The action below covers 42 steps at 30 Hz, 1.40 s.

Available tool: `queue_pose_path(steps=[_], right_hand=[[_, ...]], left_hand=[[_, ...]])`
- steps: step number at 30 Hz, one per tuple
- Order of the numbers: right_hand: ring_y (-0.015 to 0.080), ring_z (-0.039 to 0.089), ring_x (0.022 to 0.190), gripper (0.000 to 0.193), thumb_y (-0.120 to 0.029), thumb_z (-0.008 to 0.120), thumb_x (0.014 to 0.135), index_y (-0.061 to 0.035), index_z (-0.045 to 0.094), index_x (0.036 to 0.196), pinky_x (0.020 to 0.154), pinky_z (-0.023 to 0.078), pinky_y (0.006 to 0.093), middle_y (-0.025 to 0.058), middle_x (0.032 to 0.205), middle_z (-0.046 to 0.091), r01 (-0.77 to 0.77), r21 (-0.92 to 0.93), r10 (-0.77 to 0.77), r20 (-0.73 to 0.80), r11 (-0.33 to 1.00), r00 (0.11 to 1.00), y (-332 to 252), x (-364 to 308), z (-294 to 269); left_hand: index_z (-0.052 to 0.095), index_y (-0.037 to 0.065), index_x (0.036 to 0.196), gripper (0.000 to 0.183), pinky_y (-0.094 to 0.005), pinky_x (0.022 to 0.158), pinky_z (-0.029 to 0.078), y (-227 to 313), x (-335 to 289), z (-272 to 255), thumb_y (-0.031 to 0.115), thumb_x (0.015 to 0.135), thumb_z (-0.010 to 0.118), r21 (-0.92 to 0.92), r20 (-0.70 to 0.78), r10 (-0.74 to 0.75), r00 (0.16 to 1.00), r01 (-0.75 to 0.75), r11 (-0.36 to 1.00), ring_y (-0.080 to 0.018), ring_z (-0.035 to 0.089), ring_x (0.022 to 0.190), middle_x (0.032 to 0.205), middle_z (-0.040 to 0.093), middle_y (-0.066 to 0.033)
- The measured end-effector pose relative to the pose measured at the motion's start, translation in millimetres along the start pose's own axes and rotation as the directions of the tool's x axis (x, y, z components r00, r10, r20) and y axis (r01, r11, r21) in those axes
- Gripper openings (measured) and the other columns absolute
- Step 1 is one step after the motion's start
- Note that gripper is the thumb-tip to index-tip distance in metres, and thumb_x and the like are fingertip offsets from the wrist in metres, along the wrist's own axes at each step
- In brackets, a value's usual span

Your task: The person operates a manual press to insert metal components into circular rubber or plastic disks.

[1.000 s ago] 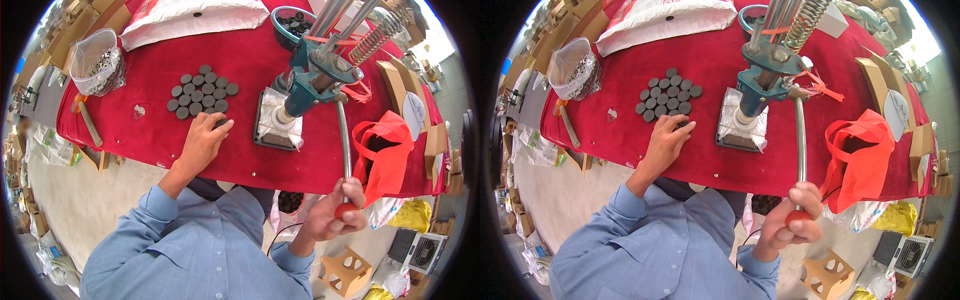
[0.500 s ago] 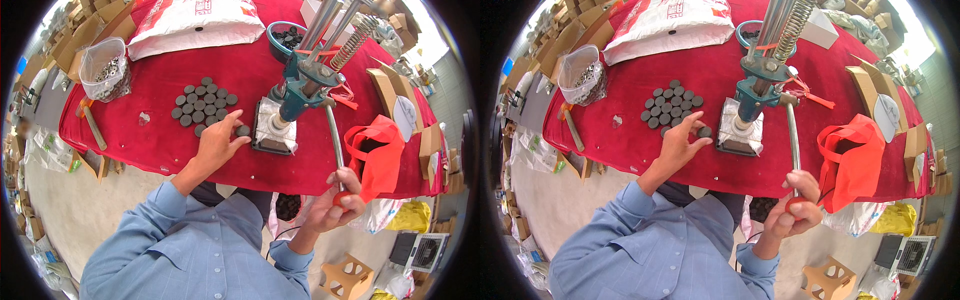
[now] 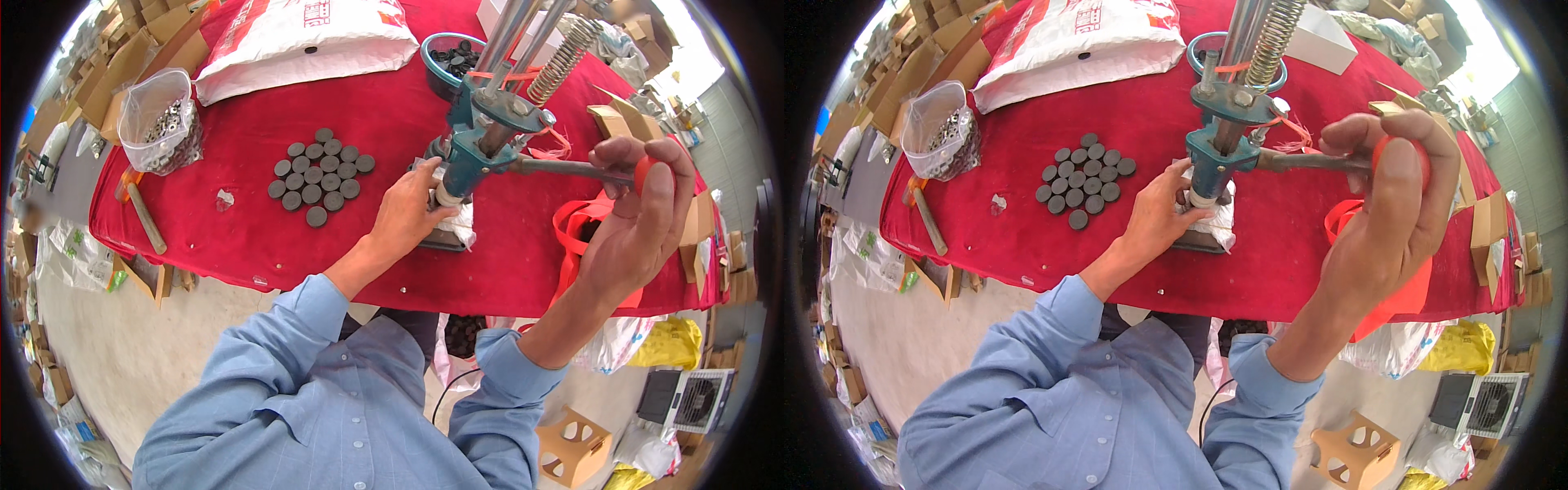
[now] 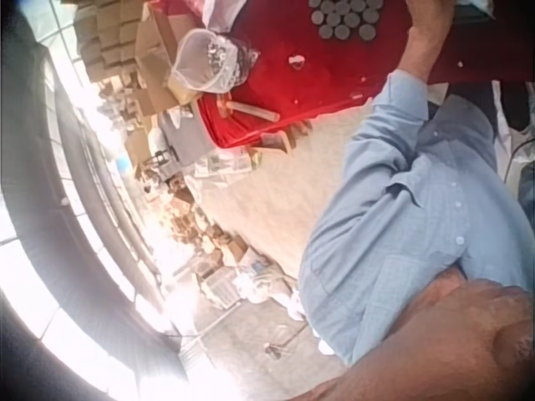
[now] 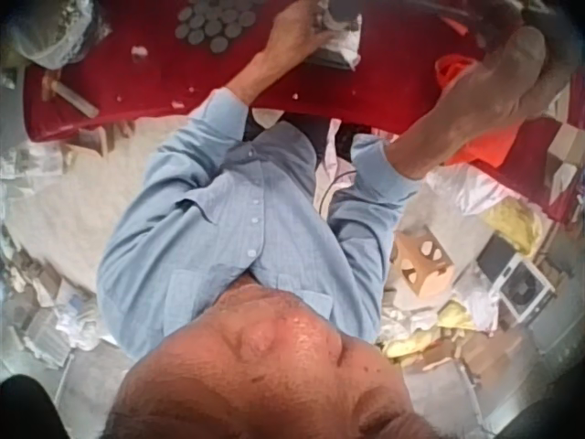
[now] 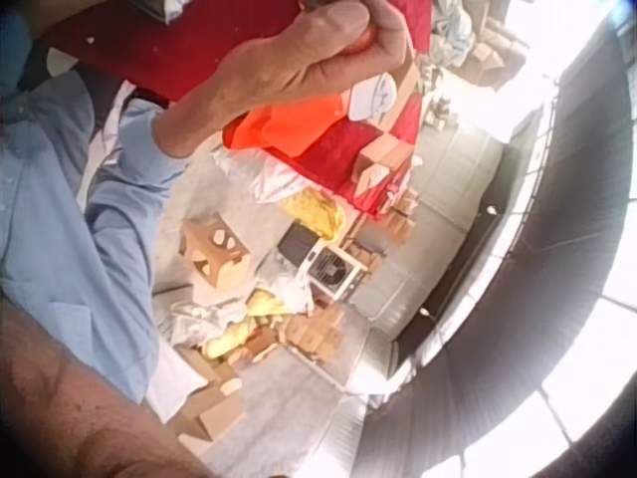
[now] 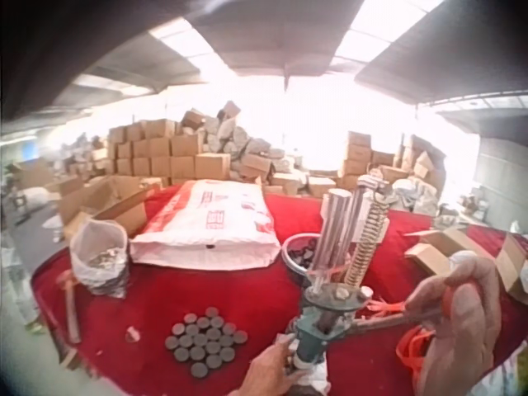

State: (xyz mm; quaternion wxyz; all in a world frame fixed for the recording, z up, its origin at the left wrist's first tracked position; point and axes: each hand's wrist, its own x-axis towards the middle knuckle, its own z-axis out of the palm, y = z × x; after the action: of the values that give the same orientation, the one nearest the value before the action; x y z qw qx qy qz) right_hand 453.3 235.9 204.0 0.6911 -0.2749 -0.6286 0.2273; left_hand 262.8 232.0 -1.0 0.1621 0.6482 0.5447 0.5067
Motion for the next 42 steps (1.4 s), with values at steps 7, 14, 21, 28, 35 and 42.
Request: queue_pose_path(steps=[7,14,21,28,35,42], right_hand=[[0.0241,0.069,0.076,0.024,-0.023,0.051,0.106,-0.007,0.056,0.124,0.07,0.053,0.0309,0.0218,0.091,0.072,0.163,0.022,-0.162,-0.025,0.986,0.986,13.9,-35.6,-17.7],[0.0382,0.064,0.101,0.028,-0.04,0.054,0.111,-0.0176,0.049,0.128,0.086,0.056,0.0477,0.0229,0.108,0.068,0.308,0.013,-0.308,0.113,0.951,0.945,39.8,-139.6,-38.2],[0.0415,0.065,0.112,0.038,-0.052,0.061,0.107,-0.0235,0.046,0.126,0.094,0.055,0.0514,0.018,0.111,0.067,0.135,-0.135,-0.147,-0.086,0.982,0.985,41.6,-174.8,-30.6],[0.0324,0.069,0.087,0.032,-0.03,0.056,0.108,-0.0088,0.047,0.13,0.078,0.058,0.0413,0.0207,0.097,0.067,0.219,-0.086,-0.217,0.026,0.972,0.976,10.1,-72.4,-21.4],[0.0147,0.069,0.08,0.019,-0.012,0.059,0.106,-0.0011,0.063,0.121,0.063,0.046,0.0237,0.0097,0.086,0.073,0.066,0.036,-0.066,-0.002,0.997,0.998,4.6,0.1,5.7],[0.025,0.067,0.077,0.026,-0.023,0.058,0.107,-0.0078,0.051,0.128,0.066,0.049,0.0297,0.0162,0.085,0.067,0.179,0.006,-0.179,-0.002,0.984,0.984,13.9,-43.1,-8.5]], left_hand=[[0.066,0.004,0.135,0.062,-0.0416,0.092,0.056,-10.8,5.8,-38.2,0.023,0.081,0.091,0.199,0.007,0.149,0.989,-0.148,0.969,-0.0308,0.068,0.106,0.122,0.073,-0.0142],[0.074,0.009,0.127,0.036,-0.0476,0.097,0.049,-70.8,6.4,-75.4,0.013,0.091,0.077,0.679,0.113,0.048,0.992,-0.112,0.726,-0.0304,0.06,0.118,0.126,0.071,-0.0082],[0.069,0.007,0.135,0.05,-0.0424,0.086,0.054,-59.5,-1.7,-76.6,0.016,0.088,0.083,0.596,0.105,0.096,0.99,-0.14,0.79,-0.0285,0.067,0.096,0.106,0.075,-0.0104],[0.051,0.005,0.152,0.079,-0.0384,0.07,0.059,1.0,-16.1,-29.7,0.019,0.085,0.09,0.118,0.044,0.023,0.999,-0.028,0.993,-0.0263,0.071,0.076,0.105,0.076,-0.0153],[0.041,-0.004,0.152,0.085,-0.049,0.082,0.059,0.2,-6.7,0.7,0.02,0.086,0.088,0.104,0.021,0.061,0.998,-0.063,0.993,-0.0426,0.072,0.098,0.11,0.072,-0.024],[0.064,0.001,0.131,0.057,-0.047,0.091,0.057,-0.2,-13.7,-26.4,0.026,0.086,0.087,0.248,-0.036,0.12,0.992,-0.108,0.963,-0.0383,0.07,0.107,0.117,0.073,-0.0178]])
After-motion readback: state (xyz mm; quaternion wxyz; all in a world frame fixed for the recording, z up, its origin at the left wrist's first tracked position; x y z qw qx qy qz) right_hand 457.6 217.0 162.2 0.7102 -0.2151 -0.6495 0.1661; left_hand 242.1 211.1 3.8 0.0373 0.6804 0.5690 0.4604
